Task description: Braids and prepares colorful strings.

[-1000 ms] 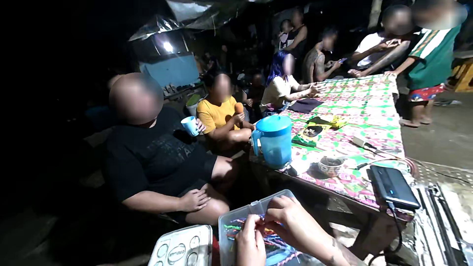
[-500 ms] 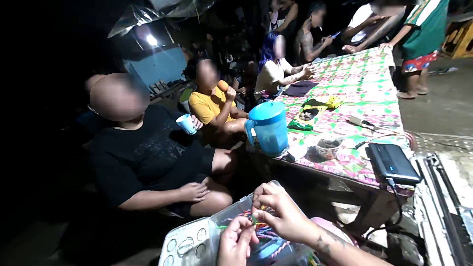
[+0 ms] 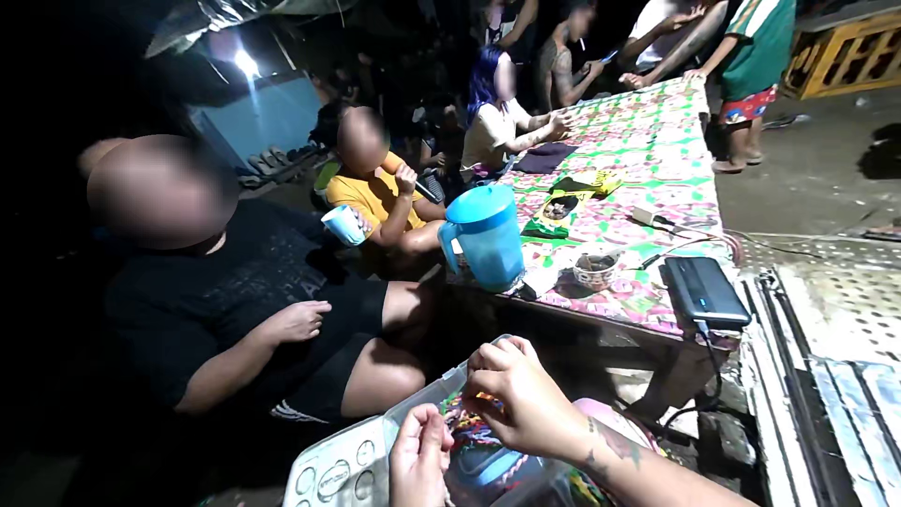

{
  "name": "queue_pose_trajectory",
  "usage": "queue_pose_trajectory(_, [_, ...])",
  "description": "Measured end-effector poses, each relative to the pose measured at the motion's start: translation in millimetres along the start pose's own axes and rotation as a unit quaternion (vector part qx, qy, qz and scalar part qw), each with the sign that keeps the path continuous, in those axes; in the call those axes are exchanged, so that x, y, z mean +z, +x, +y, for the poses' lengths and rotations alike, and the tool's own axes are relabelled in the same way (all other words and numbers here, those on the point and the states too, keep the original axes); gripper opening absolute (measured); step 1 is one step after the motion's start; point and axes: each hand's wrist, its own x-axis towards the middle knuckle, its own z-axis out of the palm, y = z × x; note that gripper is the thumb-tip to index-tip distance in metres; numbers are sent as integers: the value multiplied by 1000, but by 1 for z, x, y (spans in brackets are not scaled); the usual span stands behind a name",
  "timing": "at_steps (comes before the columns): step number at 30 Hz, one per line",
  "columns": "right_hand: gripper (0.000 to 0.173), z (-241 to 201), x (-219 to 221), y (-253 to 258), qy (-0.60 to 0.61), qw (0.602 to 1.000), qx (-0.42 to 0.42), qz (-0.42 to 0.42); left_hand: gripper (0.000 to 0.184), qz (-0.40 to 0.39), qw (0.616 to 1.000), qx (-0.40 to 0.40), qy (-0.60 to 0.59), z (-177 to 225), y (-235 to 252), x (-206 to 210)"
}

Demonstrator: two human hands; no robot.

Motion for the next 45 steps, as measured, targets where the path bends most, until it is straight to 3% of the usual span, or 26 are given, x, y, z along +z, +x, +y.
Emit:
queue_pose_trajectory(4, [10,0,-7,-2,-3,999,48,26,24,-93,992,65,-62,-12,2,3])
queue_pose_trajectory(7, [13,3,-18,-3,63,993,96,-15,20,-156,980,106,60,-11,4,5])
queue_pose_trajectory(11, [8,8,-18,-8,2,1000,16,-13,29,-150,950,99,255,-11,8,8])
queue_pose_trajectory(14, [7,5,-16,-9,-73,996,-58,12,14,-105,940,90,311,-9,8,9])
queue_pose_trajectory(16, [8,2,-14,-9,-75,995,-63,20,12,-54,967,74,240,-11,7,7])
queue_pose_trajectory(18, [9,1,-13,-8,-31,999,-12,23,9,-15,994,68,87,-9,6,6])
queue_pose_trajectory(20, [13,2,-12,-5,19,998,64,18,19,-39,994,91,-35,-8,4,1])
queue_pose_trajectory(21, [16,1,-12,-3,40,994,98,16,23,-77,990,112,-42,-10,3,-4])
queue_pose_trajectory(23, [19,1,-13,0,78,987,140,10,23,-141,979,148,9,-12,1,-11])
queue_pose_trajectory(25, [21,0,-11,1,102,985,139,5,21,-155,969,170,89,-10,0,-14])
queue_pose_trajectory(27, [19,-4,-6,1,94,991,96,16,33,-132,956,164,203,-7,-2,-16])
queue_pose_trajectory(30, [15,-11,0,0,61,997,15,38,24,-70,939,156,298,-9,-3,-19])
queue_pose_trajectory(32, [15,-14,4,1,75,995,1,65,19,-31,957,159,238,-9,-3,-18])
queue_pose_trajectory(35, [24,-16,5,1,183,978,75,67,17,11,992,126,31,-6,-2,-14])
queue_pose_trajectory(37, [31,-16,1,0,247,958,144,-32,25,3,985,115,-130,-9,1,-14])
queue_pose_trajectory(40, [39,-17,-2,2,316,904,162,-240,19,-4,969,132,-209,-15,3,-11])
queue_pose_trajectory(43, [38,-22,-4,1,372,875,132,-279,9,-8,965,102,-242,-13,0,-3])
queue_pose_trajectory(45, [34,-24,-7,0,410,857,157,-272,12,-28,958,85,-272,-12,0,4])
